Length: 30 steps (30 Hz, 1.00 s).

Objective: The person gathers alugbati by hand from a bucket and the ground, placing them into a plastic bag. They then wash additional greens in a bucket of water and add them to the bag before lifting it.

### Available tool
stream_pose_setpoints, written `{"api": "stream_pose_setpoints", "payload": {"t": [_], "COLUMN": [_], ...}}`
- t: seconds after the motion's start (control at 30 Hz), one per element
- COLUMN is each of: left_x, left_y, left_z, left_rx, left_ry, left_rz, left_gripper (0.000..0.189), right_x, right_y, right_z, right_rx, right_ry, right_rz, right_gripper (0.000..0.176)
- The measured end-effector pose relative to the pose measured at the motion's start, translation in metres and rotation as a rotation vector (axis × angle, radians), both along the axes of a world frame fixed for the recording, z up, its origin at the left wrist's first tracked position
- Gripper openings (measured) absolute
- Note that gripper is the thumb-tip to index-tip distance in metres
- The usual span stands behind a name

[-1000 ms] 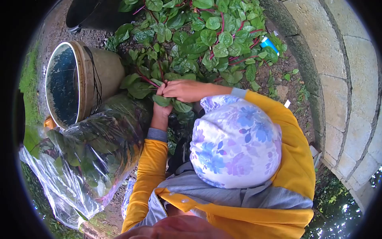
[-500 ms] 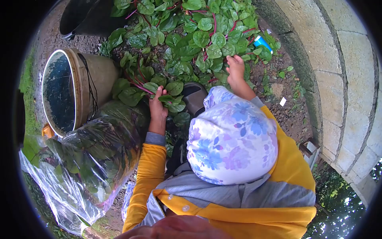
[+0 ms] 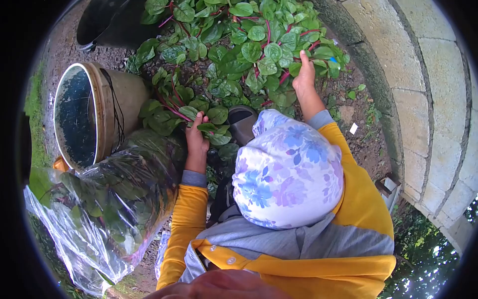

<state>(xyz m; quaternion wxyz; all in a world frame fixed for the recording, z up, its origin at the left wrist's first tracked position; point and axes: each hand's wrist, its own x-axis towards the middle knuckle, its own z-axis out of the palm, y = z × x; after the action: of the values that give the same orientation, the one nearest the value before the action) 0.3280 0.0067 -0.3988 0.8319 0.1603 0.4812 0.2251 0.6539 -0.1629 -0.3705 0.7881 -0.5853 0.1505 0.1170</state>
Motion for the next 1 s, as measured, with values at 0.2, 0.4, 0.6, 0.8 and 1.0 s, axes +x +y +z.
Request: {"api": "stream_pose_setpoints", "payload": {"t": [0.2,0.4,0.6,0.8,1.0], "left_x": [0.003,0.003,0.004,0.007,0.009], "left_y": [-0.005,-0.003,-0.005,-0.008,-0.006], "left_z": [0.006,0.005,0.012,0.017,0.011], "left_rx": [0.040,0.042,0.085,0.294,0.319], "left_ry": [0.012,0.027,0.072,0.072,0.150], "left_rz": [0.031,0.039,0.017,0.024,0.063], "left_gripper": [0.022,0.023,0.022,0.018,0.020], "right_x": [0.027,0.060,0.088,0.133,0.071], "right_y": [0.017,0.024,0.052,0.027,0.070], "right_z": [0.001,-0.008,-0.001,-0.039,0.055], "right_rx": [0.082,-0.230,-0.324,-0.598,-1.432], "right_ry": [0.174,-0.071,-0.056,-0.141,-0.386], "right_rz": [0.098,0.097,0.205,0.112,0.496], "right_gripper": [0.059,0.066,0.064,0.046,0.063]}}
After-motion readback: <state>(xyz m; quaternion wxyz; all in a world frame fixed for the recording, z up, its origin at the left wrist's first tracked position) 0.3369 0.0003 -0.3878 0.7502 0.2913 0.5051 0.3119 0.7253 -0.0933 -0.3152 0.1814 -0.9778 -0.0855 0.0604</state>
